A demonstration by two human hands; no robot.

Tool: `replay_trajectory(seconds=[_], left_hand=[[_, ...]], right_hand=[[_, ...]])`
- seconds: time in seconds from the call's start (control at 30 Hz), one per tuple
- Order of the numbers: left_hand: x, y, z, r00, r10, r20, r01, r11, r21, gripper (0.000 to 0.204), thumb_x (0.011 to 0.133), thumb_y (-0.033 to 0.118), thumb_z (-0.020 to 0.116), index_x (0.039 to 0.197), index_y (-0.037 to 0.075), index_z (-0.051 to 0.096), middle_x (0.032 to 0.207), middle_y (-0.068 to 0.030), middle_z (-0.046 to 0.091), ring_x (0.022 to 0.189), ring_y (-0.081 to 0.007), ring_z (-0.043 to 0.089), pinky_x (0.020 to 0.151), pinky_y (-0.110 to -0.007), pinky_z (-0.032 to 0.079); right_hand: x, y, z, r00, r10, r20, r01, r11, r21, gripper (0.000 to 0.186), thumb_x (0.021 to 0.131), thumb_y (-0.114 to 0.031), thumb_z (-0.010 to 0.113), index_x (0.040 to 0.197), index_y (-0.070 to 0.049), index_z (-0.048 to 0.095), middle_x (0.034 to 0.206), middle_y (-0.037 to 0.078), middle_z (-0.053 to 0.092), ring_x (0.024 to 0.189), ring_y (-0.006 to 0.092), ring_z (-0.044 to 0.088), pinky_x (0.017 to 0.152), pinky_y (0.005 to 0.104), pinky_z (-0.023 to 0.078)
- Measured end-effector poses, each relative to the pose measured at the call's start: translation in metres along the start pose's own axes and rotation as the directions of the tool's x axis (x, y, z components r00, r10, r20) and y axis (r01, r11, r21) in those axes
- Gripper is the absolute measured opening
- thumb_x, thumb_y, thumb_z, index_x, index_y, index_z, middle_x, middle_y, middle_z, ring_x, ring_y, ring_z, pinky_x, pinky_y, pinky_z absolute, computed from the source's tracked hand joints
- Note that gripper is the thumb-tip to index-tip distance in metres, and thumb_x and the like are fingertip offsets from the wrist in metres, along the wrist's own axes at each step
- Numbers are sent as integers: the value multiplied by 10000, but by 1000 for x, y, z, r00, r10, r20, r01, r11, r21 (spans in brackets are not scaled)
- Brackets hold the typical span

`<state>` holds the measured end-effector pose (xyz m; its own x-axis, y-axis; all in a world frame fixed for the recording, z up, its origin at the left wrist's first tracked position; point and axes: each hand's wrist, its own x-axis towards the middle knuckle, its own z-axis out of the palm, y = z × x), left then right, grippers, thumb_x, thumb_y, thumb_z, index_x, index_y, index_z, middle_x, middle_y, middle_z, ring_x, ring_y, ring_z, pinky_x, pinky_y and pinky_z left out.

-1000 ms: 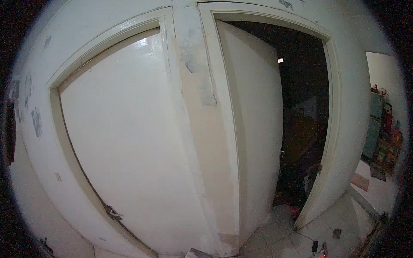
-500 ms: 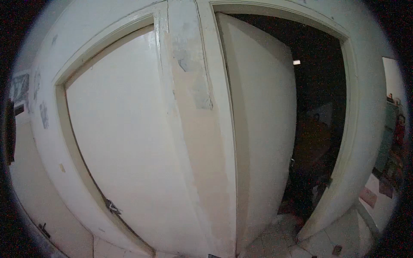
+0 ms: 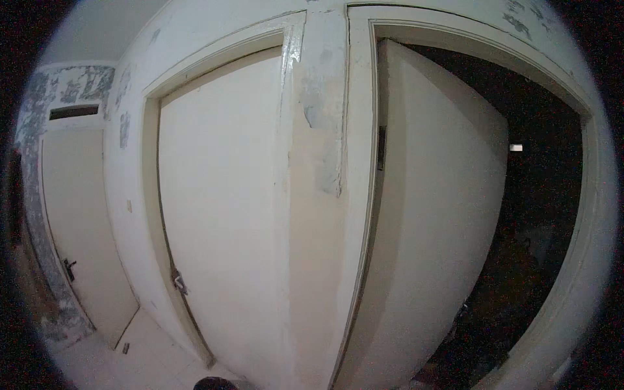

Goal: Apply wall putty to a pillar or joint between walls using a putty knife and a hawk.

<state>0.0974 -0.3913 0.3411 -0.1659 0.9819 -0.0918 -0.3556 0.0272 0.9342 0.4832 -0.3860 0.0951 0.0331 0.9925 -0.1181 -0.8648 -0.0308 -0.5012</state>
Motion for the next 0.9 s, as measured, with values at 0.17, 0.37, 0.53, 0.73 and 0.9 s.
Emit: replay_trajectory(seconds=[0.17,0.37,0.53,0.73,0.9], left_hand=[[0,10,36,978,119,-172,-104,990,91,204,864,187,634,863,-15,651,757,-56,629,702,-137,554,638,-311,457],[-12,4,61,943,250,-218,-187,943,275,260,925,278,566,942,32,650,707,-20,581,628,-135,510,572,-299,417],[-13,6,68,908,341,-243,-277,925,262,319,950,345,530,995,50,642,678,-3,515,600,-122,464,539,-282,390],[-12,1,71,906,313,-285,-226,927,299,304,954,321,532,1005,40,634,691,6,489,626,-95,435,546,-258,375],[-27,18,80,866,413,-282,-318,890,326,281,942,277,559,996,9,622,764,-7,511,717,-100,465,633,-265,412]], right_hand=[[13,-20,14,998,-35,61,45,983,-177,278,830,-91,575,1105,-55,576,969,72,624,908,217,607,818,384,513],[-3,-4,70,987,-81,136,121,939,-322,277,846,-104,559,1119,-57,571,982,72,624,912,218,607,816,381,516],[-2,-18,139,959,-141,245,237,872,-428,277,860,-114,546,1130,-58,567,993,71,623,916,219,607,815,377,519],[-11,-8,175,915,-205,347,370,768,-523,277,877,-127,531,1144,-60,562,1006,71,623,920,220,606,813,374,522],[19,17,116,952,304,31,-302,915,268,326,949,-217,409,1196,-49,539,1091,105,617,982,271,599,884,443,496]])
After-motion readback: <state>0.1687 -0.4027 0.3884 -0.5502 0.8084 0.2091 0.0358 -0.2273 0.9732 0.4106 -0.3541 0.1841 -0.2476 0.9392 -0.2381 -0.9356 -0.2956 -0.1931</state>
